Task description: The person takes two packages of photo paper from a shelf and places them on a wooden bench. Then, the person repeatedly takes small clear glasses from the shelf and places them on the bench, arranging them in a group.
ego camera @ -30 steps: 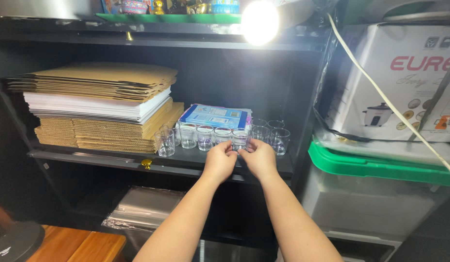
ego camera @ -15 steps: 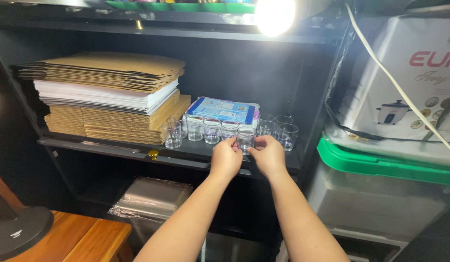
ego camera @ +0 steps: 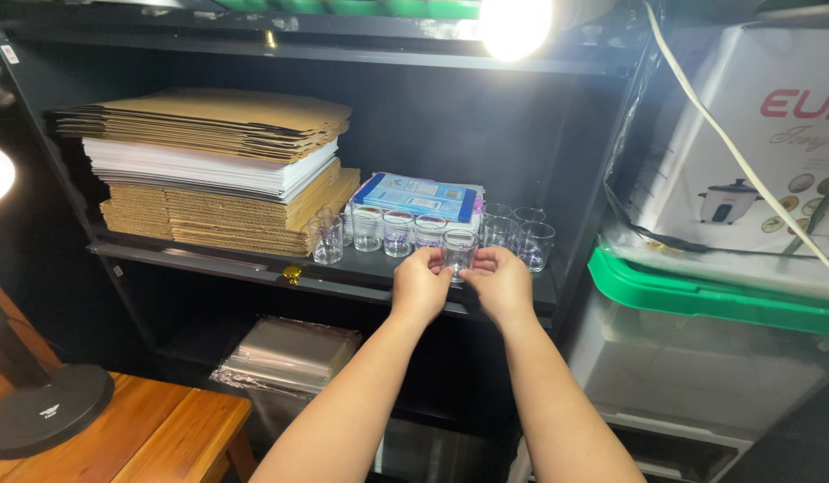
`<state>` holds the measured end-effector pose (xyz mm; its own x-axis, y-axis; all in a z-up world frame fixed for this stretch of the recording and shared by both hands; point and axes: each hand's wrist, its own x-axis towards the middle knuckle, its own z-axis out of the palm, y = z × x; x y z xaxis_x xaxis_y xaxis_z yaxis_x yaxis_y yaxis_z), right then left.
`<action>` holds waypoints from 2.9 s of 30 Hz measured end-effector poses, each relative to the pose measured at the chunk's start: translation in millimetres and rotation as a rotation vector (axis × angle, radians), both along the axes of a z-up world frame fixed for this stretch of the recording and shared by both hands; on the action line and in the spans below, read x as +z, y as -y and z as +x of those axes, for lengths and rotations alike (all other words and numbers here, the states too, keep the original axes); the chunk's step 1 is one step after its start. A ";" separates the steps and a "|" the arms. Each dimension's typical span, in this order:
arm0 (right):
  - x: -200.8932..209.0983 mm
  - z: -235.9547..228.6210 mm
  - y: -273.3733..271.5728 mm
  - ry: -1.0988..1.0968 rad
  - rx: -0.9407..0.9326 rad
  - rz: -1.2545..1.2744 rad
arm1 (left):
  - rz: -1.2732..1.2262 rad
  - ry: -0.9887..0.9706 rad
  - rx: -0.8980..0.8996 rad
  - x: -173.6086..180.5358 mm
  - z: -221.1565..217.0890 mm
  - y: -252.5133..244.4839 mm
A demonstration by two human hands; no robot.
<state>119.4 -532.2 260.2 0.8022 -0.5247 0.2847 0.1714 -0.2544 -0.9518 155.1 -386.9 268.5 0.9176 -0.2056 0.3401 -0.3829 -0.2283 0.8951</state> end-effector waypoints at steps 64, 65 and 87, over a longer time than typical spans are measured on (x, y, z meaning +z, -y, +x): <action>-323.1 136.5 -616.5 -0.115 0.800 -0.018 | -0.220 -0.199 1.091 -349.0 50.5 -575.9; -324.5 139.8 -618.6 -0.117 0.790 -0.023 | -0.204 -0.202 1.093 -351.0 54.1 -578.3; -316.0 136.4 -605.2 -0.198 0.861 -0.139 | 0.058 0.030 1.161 -371.8 57.0 -569.9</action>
<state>255.8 73.0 -55.8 0.9434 0.3111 0.1149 0.1917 -0.2289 -0.9544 212.2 183.0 -103.3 0.5560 0.7381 0.3822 0.0627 -0.4958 0.8662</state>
